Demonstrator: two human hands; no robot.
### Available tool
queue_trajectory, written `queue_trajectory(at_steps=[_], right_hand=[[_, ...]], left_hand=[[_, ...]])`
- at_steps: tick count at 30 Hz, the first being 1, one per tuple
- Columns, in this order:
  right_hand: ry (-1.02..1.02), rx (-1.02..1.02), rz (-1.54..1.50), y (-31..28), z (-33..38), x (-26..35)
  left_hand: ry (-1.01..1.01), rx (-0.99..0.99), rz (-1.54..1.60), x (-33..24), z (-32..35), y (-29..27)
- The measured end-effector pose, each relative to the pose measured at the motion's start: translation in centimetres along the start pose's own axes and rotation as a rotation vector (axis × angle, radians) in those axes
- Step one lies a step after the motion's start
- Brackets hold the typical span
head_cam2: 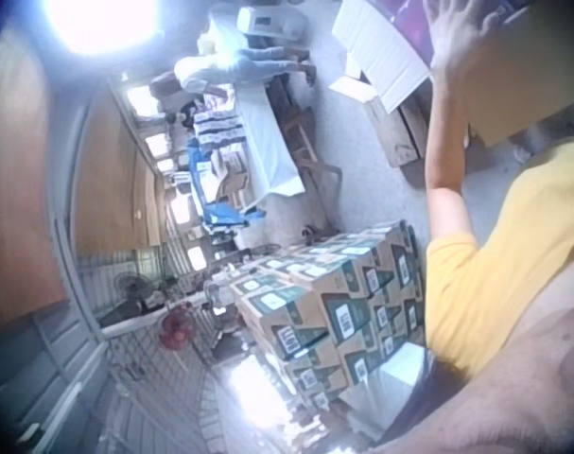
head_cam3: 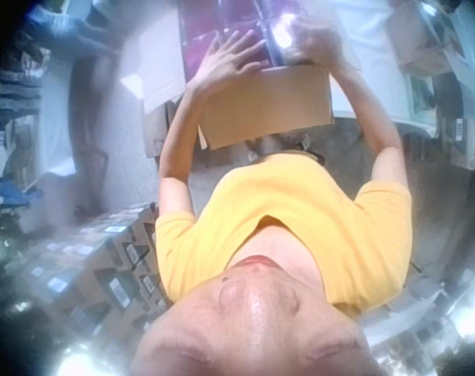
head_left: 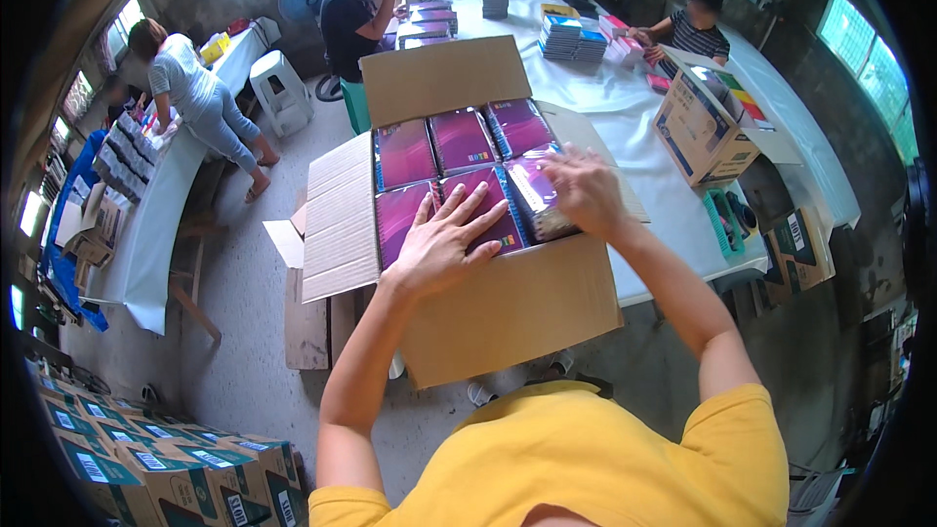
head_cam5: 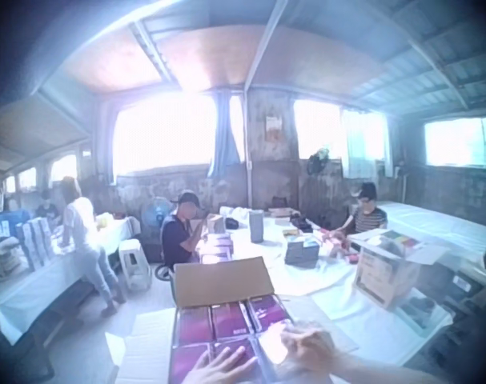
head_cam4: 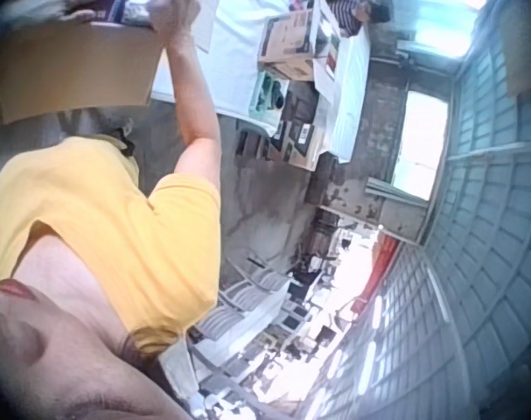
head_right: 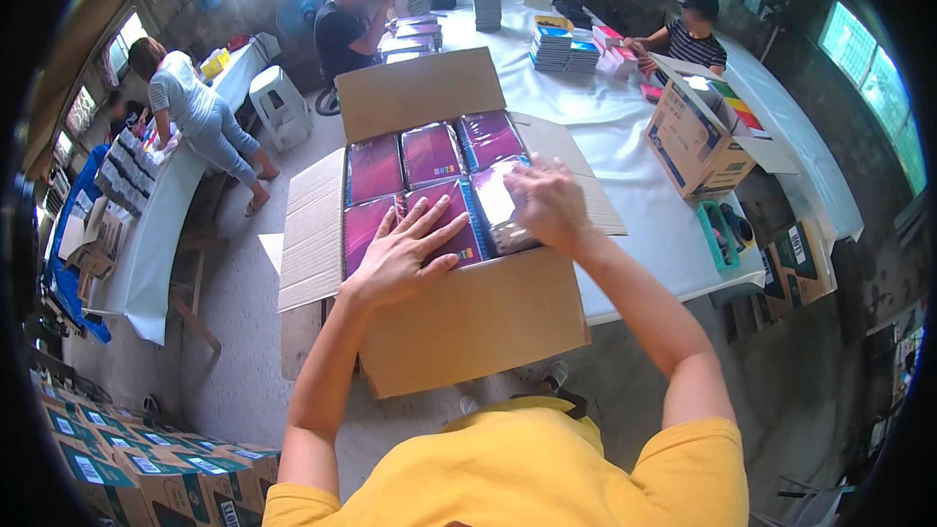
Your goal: The person packs stacks of notebooks into a cardboard box by hand, then closes the box, seals it using a tape dispenser, and writes on the box with a marker.
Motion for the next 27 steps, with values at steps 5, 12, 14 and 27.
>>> queue_trajectory(at_steps=[5,12,14,27], right_hand=[[0.069,0.614,0.156,1.8,3.6,1.3],[0.024,0.045,-0.311,-3.1,4.4,2.4],[0.320,-0.630,-0.310,-4.5,12.8,-3.1],[-0.165,0.621,-0.662,1.8,-0.3,-1.5]], left_hand=[[0.021,0.002,0.023,0.3,0.6,-0.1],[0.136,-0.355,0.374,-1.1,4.2,-4.2],[-0.146,-0.403,0.748,1.2,10.6,-4.3],[-0.078,-0.165,0.073,3.7,10.2,-2.6]])
Point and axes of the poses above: each hand's wrist, its own z-axis away from the middle knuckle, its own y-axis out of the palm, x = y × z, the point moved 5 cm from there along -z, towards the middle knuckle, and after that the axes turned 12 degrees about -x, right-handed, at the moved point
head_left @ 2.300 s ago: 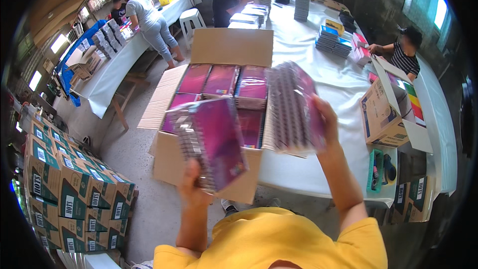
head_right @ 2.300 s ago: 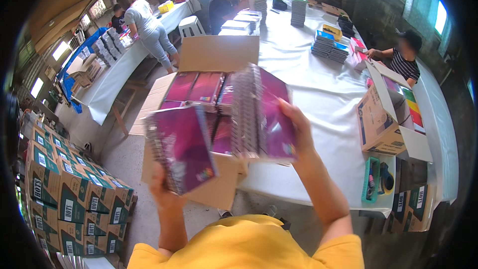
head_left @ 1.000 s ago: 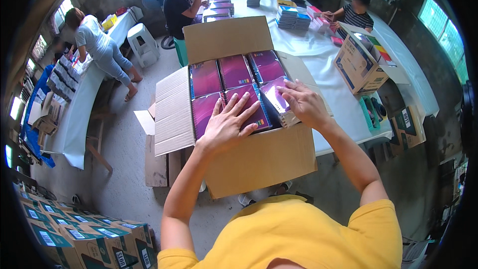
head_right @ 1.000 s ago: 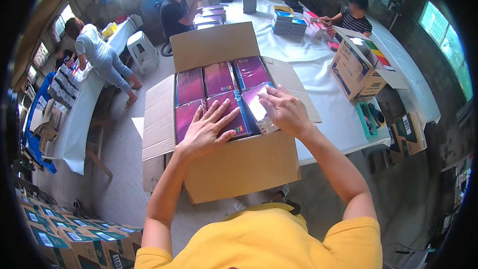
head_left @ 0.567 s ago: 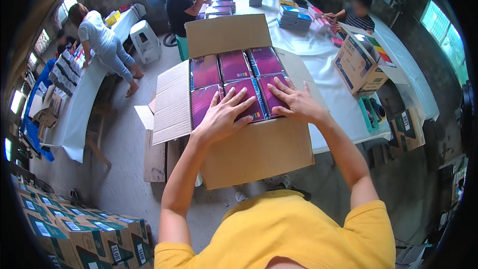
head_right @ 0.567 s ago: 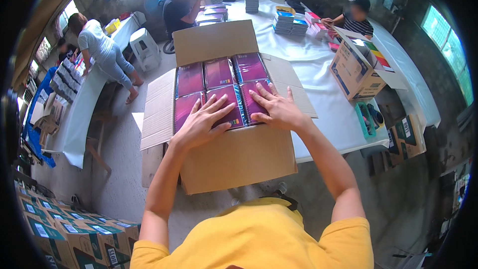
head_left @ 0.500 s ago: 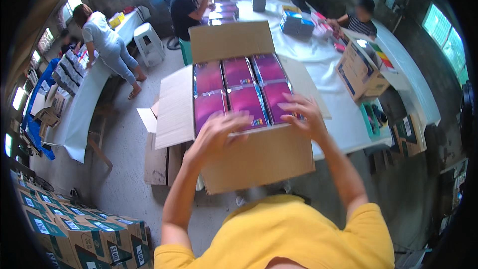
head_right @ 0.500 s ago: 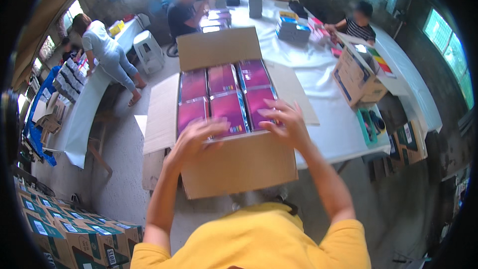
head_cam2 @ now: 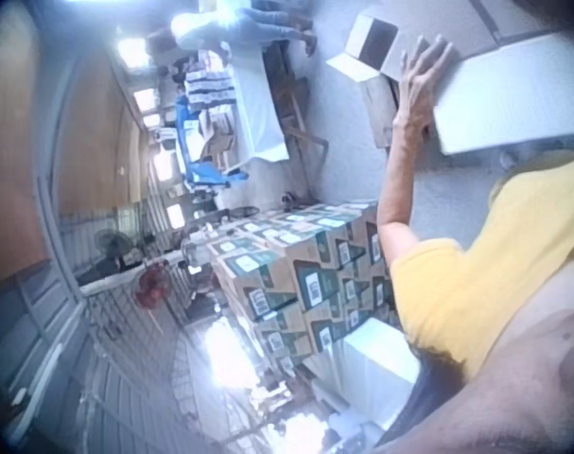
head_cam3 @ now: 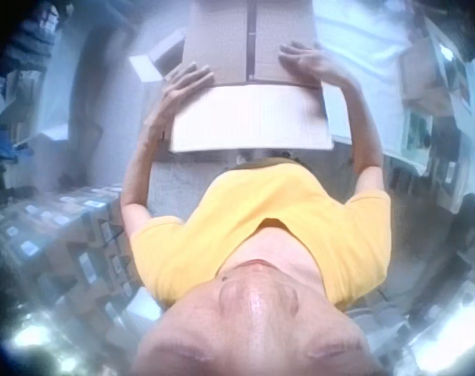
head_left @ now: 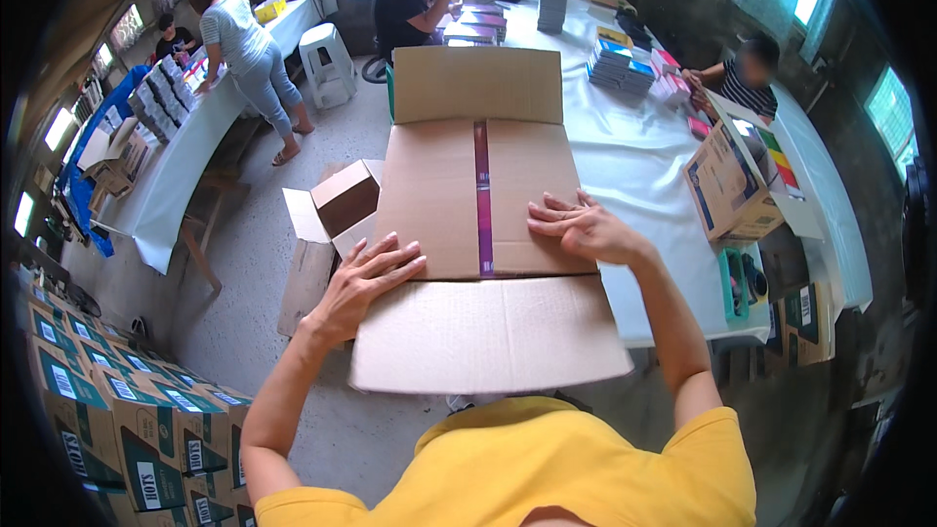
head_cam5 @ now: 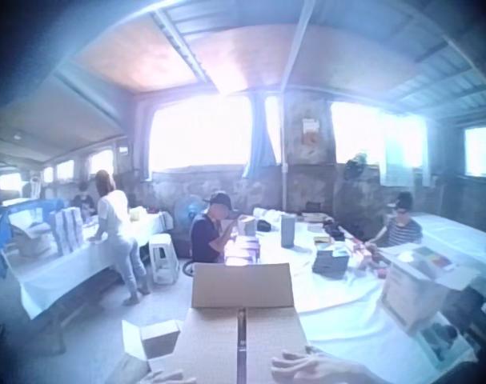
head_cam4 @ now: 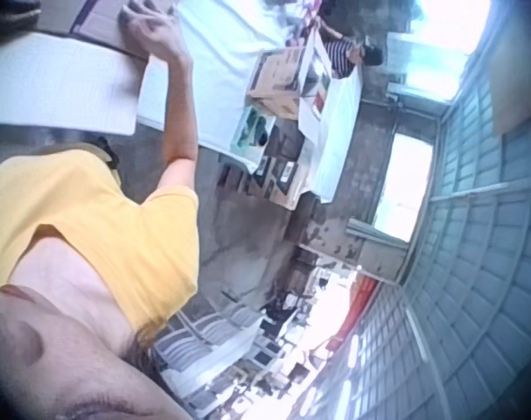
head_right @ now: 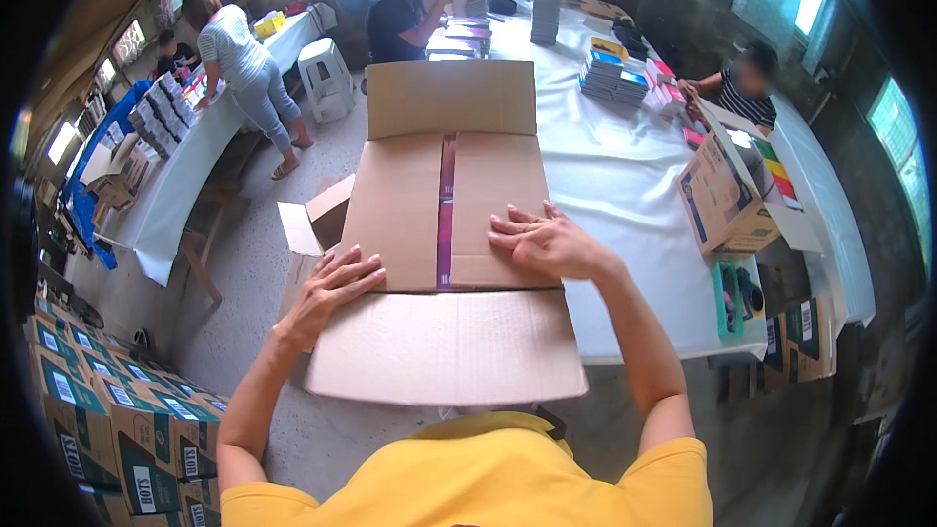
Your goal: The person packs stacks of notebooks into a cardboard box by hand, then closes the box, seals it using a tape dispenser, and writes on the box with a marker.
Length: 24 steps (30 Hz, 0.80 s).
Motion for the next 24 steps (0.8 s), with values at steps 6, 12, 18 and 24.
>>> queue_trajectory(at_steps=[6,12,18,24], right_hand=[[0.534,-0.818,-0.728,-5.5,-4.8,-16.4],[0.112,-0.412,-1.733,-10.0,-13.3,-19.7],[0.110,-0.111,0.340,-2.0,-22.0,-7.7],[0.016,-0.289,0.497,3.0,-22.7,-6.9]], left_hand=[[-0.627,-0.483,0.355,1.6,-5.1,-0.4],[-0.968,-0.646,-0.152,0.3,-4.6,1.8],[-1.294,-0.783,-0.112,-0.8,-4.6,0.8],[-1.273,-0.806,-0.170,-0.1,-5.7,2.0]])
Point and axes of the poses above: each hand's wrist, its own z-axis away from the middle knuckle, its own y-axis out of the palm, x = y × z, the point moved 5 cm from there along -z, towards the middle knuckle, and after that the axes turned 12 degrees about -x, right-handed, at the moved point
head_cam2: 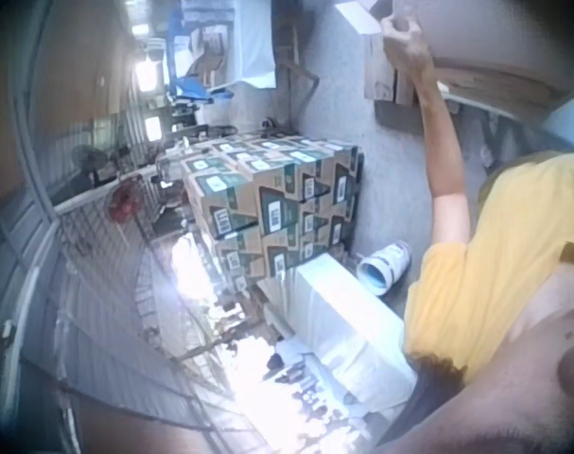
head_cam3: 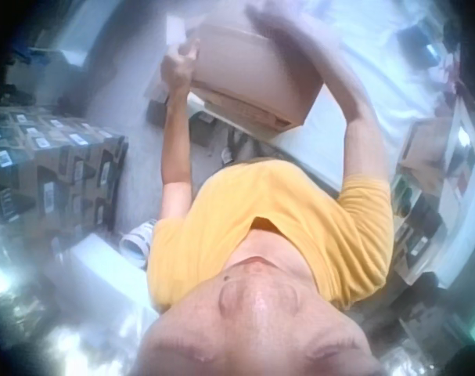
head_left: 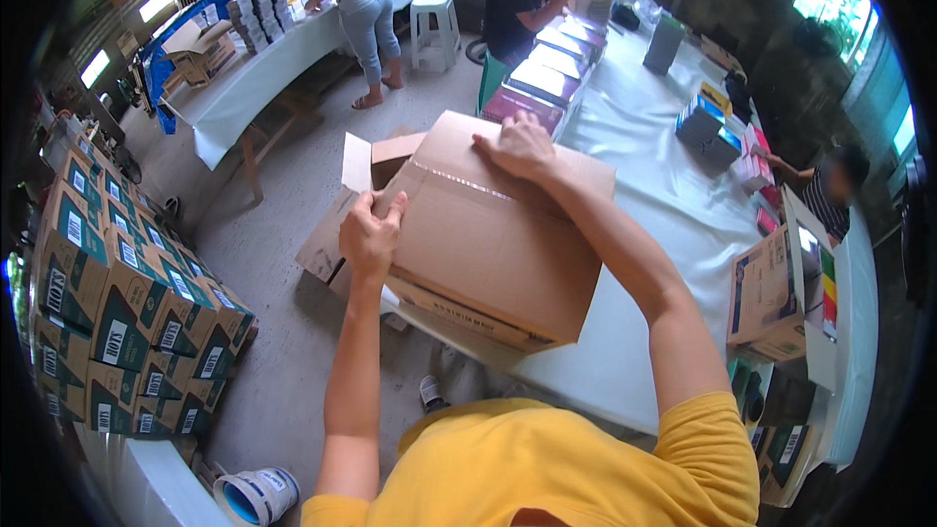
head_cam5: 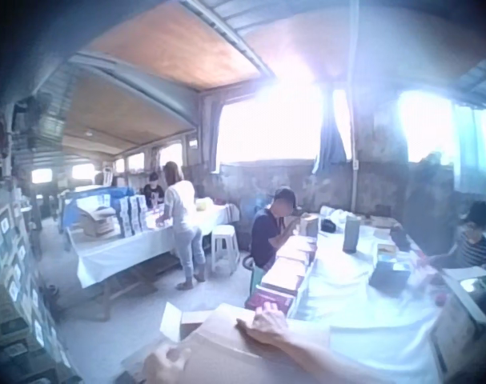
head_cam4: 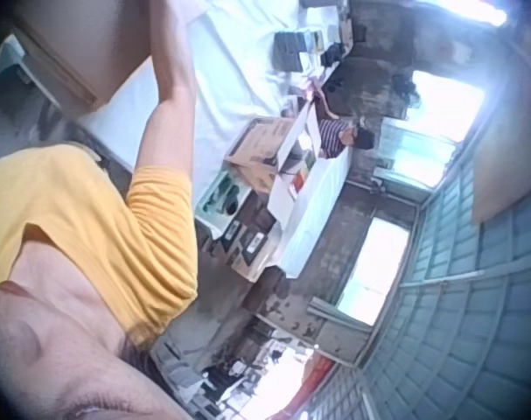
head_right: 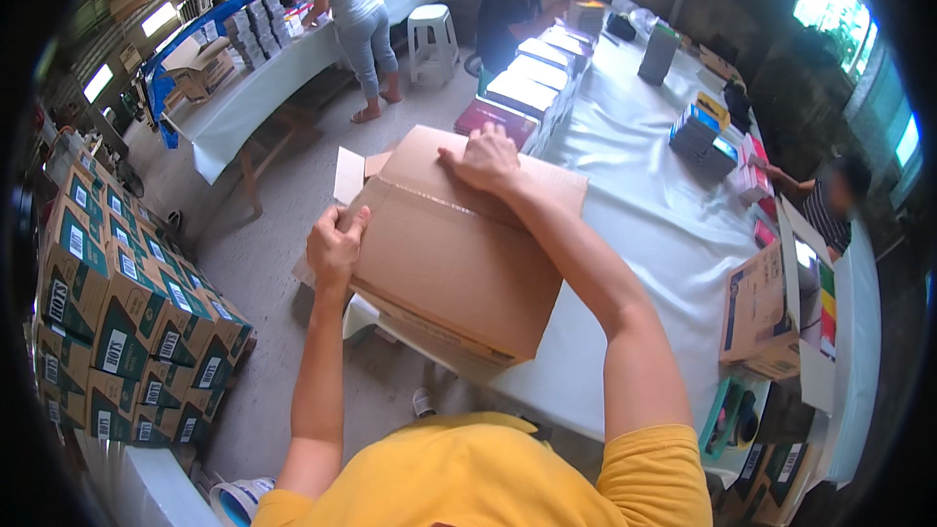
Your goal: The person packs stacks of notebooks into a cardboard box by hand, then closes the box, seals it using a tape dispenser, and writes on the box with a marker.
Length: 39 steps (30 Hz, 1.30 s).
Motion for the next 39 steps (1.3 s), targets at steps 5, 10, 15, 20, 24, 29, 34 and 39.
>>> queue_trajectory(at_steps=[5,10,15,20,24,29,34,39], right_hand=[[0.174,0.126,0.034,-2.2,2.2,-0.2],[0.369,0.101,0.104,-3.7,5.3,-1.4],[0.476,0.227,0.012,-4.6,6.5,-3.0],[0.324,-0.279,-0.185,-13.0,13.9,-7.1],[0.505,-0.792,-0.192,-18.0,26.6,-11.9],[0.994,-0.827,-0.409,-14.8,41.6,-17.7],[0.604,-0.694,-0.721,-12.6,27.9,-14.3],[0.750,-0.367,-0.886,-9.0,21.3,-10.7]], left_hand=[[0.052,0.214,0.057,1.2,-3.1,1.6],[0.392,0.412,-0.279,-1.9,-5.6,6.0],[0.657,0.560,-0.338,-6.4,-4.2,9.6],[0.615,0.634,-0.157,-7.3,-5.3,9.9],[0.656,0.700,0.036,-6.2,-5.2,11.0],[0.524,0.732,0.123,-5.3,-5.7,11.4],[0.491,0.792,0.269,-6.6,-4.6,13.1],[0.266,0.876,0.395,-6.2,-4.9,12.2]])
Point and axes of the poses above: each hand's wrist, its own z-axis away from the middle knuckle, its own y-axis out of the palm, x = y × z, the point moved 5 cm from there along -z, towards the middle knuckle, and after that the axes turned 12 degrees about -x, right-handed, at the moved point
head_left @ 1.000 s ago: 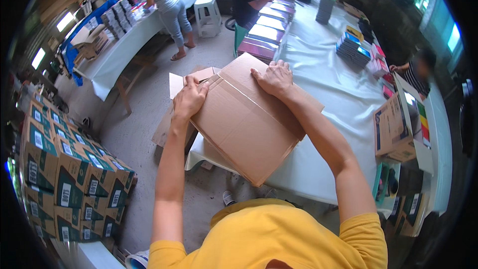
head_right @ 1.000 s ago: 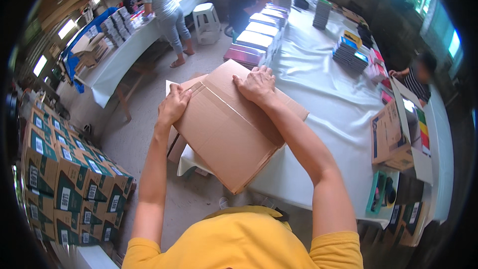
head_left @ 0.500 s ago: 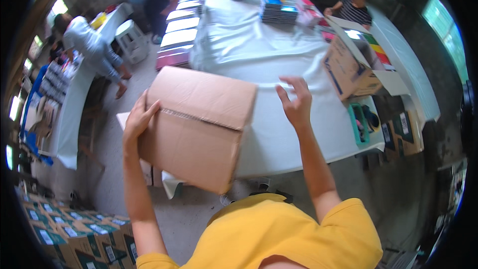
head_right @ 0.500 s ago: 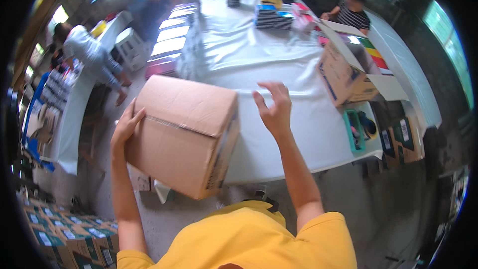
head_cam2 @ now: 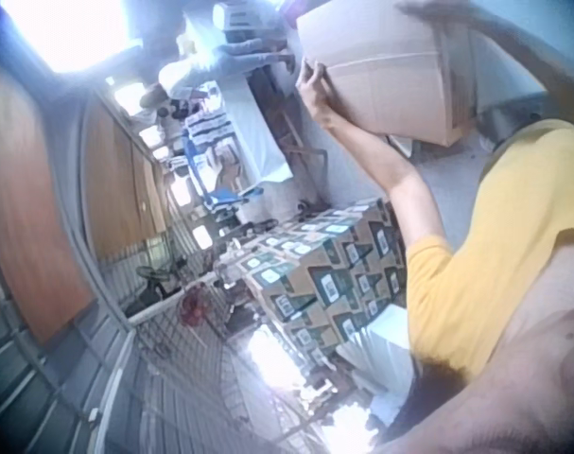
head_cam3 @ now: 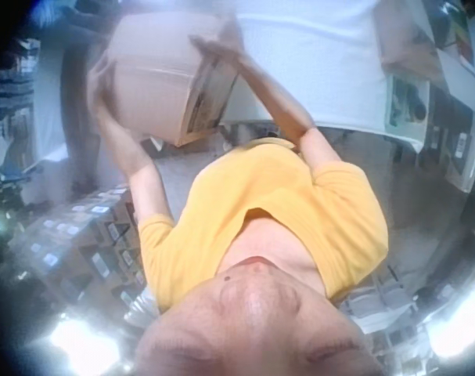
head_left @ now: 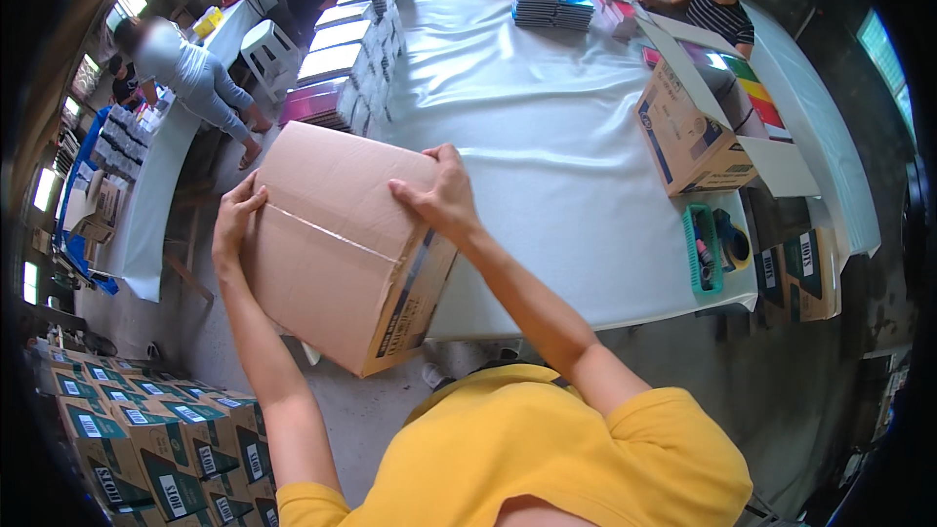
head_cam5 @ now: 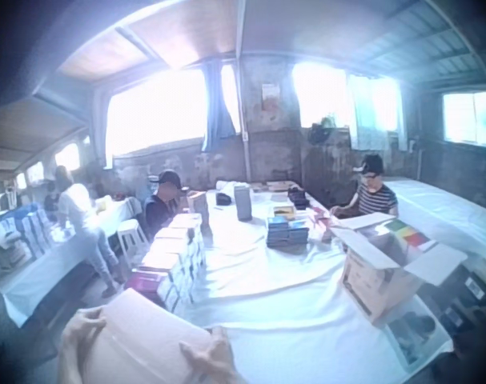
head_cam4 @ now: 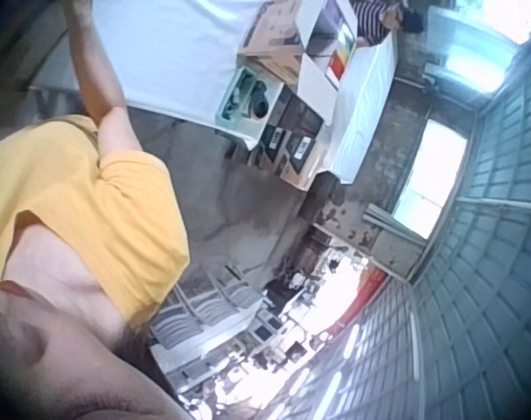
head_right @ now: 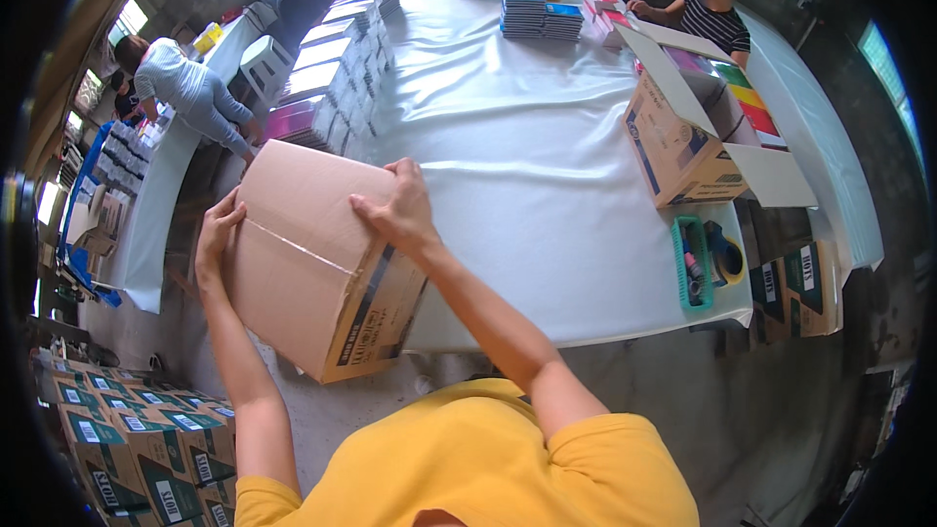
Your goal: The person packs stacks of notebooks into a cardboard box by hand, then closes the box, seals it using a tape dispenser, and writes on the box with a marker.
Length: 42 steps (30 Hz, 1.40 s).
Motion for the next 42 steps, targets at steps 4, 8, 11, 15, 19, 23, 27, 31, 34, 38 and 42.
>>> queue_trajectory(at_steps=[4,8,11,15,19,23,27,31,34,38,42], right_hand=[[-0.166,-0.146,0.016,-1.5,-0.7,-0.6],[-0.346,-0.138,0.009,-5.3,-0.1,-1.6],[-0.481,-0.493,-0.054,-18.0,1.5,-3.5],[-0.224,-1.017,0.802,-44.1,4.3,-15.6],[0.364,-0.886,1.452,-62.5,5.8,-25.2],[0.547,-0.545,1.439,-62.9,3.3,-27.7],[-0.067,-0.596,1.769,-67.6,5.8,-28.4],[0.028,-0.456,1.178,-60.5,9.8,-18.5],[0.014,-0.478,0.123,-48.7,11.9,-6.7],[-0.244,-0.152,-0.167,-30.4,7.2,-0.9],[-0.545,0.179,-0.189,-9.9,4.0,12.0]], left_hand=[[-0.018,0.073,0.121,-1.6,-0.6,2.9],[-0.002,0.119,0.114,2.2,-1.0,0.1],[-0.014,0.107,0.138,3.4,-1.4,-1.2],[-0.033,0.089,0.141,2.9,-1.0,-1.2],[-0.058,0.147,0.249,3.3,-3.2,1.0],[-0.058,0.094,0.209,2.6,-1.0,-0.4],[-0.003,0.120,0.268,2.0,-2.9,1.7],[-0.069,-0.012,0.213,-2.2,2.8,0.4],[0.084,-0.120,-0.179,0.6,0.0,-2.0],[0.062,-0.152,-0.229,-0.4,-1.2,-0.1],[0.013,-0.189,-0.201,1.4,0.0,-1.6]])
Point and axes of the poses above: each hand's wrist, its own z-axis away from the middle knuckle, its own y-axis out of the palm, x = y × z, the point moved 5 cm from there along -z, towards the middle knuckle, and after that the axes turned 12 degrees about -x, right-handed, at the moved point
